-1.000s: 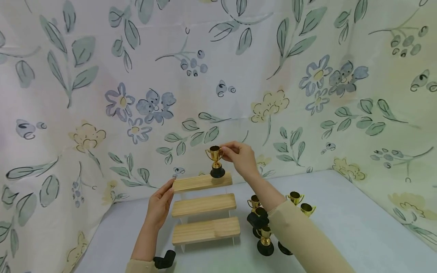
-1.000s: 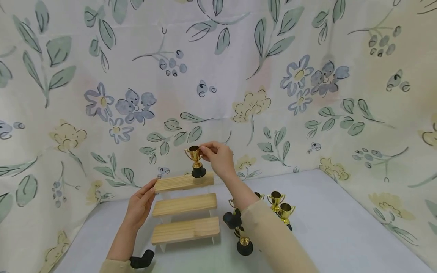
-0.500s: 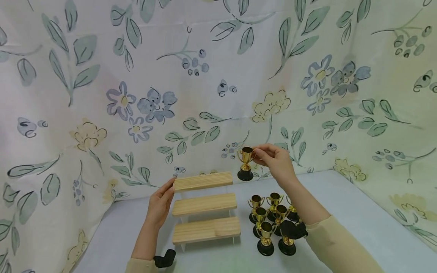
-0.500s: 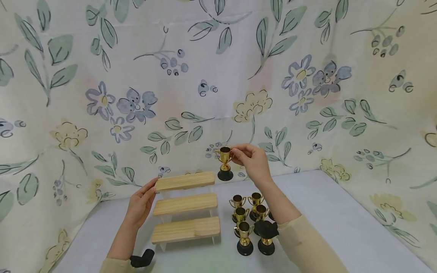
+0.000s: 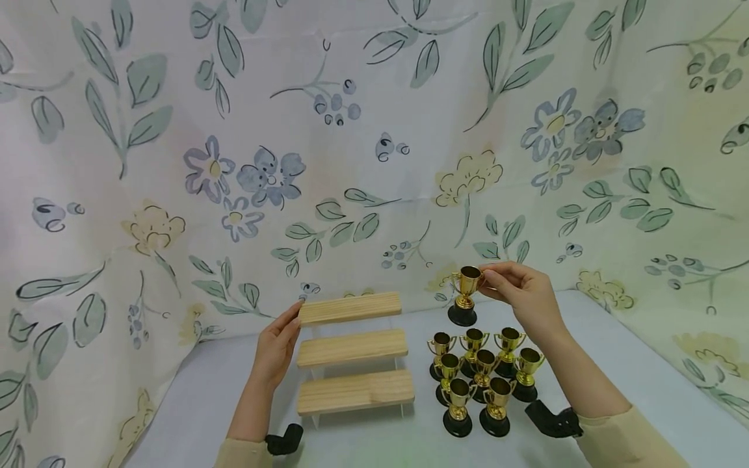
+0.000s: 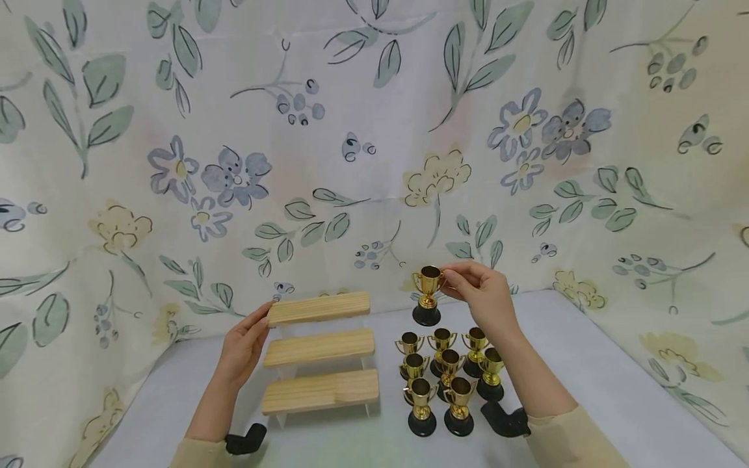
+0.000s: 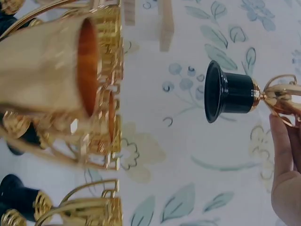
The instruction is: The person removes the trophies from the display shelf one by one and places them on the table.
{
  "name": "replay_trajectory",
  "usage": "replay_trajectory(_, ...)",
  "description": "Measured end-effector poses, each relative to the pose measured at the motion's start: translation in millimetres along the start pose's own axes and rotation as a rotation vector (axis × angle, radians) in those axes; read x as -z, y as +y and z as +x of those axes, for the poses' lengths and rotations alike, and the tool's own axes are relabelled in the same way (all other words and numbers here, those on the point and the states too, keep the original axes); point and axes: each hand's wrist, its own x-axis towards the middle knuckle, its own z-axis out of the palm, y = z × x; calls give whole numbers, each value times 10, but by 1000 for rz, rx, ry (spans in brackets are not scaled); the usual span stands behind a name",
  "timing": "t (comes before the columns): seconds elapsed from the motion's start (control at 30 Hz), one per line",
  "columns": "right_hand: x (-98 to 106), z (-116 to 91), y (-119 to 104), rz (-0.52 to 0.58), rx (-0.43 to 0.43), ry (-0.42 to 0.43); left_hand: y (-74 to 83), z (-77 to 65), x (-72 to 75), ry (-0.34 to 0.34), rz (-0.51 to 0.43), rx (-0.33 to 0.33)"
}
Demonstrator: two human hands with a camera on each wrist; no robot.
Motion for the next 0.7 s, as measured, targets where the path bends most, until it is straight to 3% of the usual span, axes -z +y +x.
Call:
replay_trajectory(0.4, 605, -195, 77, 84, 134, -10, 7, -5, -11, 27, 1, 11)
replay_trajectory(0.53, 791, -274, 153, 124, 196, -73, 8, -7, -11, 22, -5, 24)
replay_trajectory(0.7, 989, -365, 255, 181, 232, -213, 1, -6, -14, 27, 5, 24)
